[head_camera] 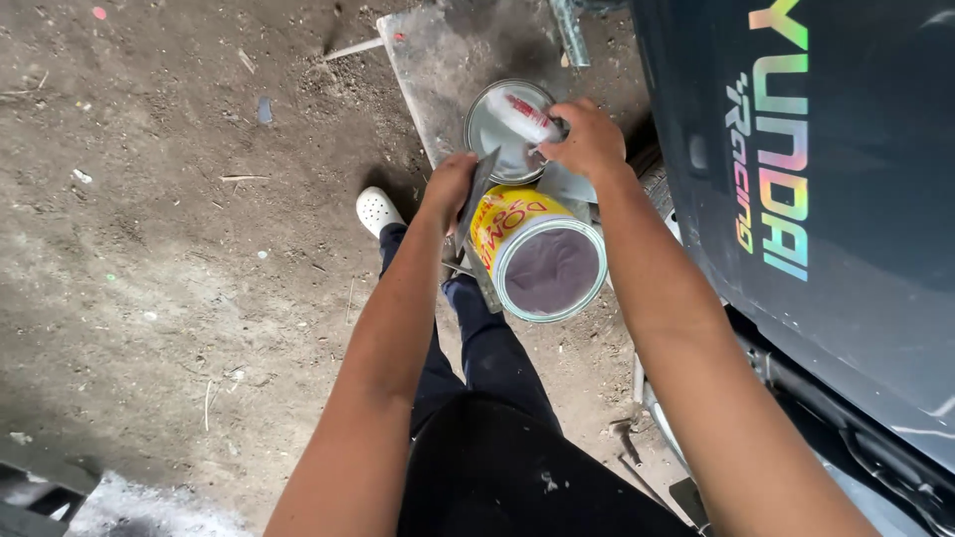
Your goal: The person sands the front bumper of a car using a sanding block, focusing on a white patched area. They then move to a nearby table to mix a substance in a can using a putty knife and a tube of liquid.
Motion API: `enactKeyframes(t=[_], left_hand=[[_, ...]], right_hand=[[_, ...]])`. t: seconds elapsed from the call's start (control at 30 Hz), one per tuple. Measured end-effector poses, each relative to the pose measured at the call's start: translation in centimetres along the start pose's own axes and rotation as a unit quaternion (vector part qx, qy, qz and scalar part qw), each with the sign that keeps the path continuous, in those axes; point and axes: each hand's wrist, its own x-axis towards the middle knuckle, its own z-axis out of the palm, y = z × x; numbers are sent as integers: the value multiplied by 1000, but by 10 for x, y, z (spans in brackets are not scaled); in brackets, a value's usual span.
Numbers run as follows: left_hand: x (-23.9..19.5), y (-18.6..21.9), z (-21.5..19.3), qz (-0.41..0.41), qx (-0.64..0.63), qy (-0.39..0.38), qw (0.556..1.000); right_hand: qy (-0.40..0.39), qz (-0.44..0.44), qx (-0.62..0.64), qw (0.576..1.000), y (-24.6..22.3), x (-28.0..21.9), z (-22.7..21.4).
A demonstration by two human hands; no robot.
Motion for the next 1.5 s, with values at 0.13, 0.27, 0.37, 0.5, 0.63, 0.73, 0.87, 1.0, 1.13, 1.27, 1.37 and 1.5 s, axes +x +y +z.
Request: enactKeyframes(t=[0.13,0.27,0.37,0.5,0.63,0.73,0.87,1.0,1.13,1.27,1.37,1.5], left_hand=[[26,-12,-13,13,31,-10,999],[-23,10,-35,51,104,-6,993],[-95,14,-57,19,67,6,998],[-168,-17,-73,-2,26,1,1000],[-214,-65,-48,-37,-11,-52,998],[-223,-95,-21,-10,9,-71,997],[-213,-114,-6,30,-87,-46,995],[-206,-124,-3,96,-75,-33,992],[-193,-133,-1,161,-223,-108,955],[-208,-112,4,102,-155,-60,981],[-201,-117,-5,130,-98,-37,986],[-198,-112,-32,180,-84,74,977]], right_hand=[[-52,19,-11,998,3,6,-4],[20,135,67,988,16,-23,-53],[73,281,419,860,25,-81,-109],[-25,245,613,751,35,-181,-142],[-52,147,491,857,-12,-231,-97],[-11,75,265,961,-85,-225,-81],[41,-37,41,998,-103,-197,-43],[-20,63,15,998,-77,-169,13],[-33,53,30,998,-77,-168,30],[-70,22,62,995,-73,-169,36],[-101,-8,61,993,-66,-173,24],[-9,-80,119,990,-60,-202,-8]])
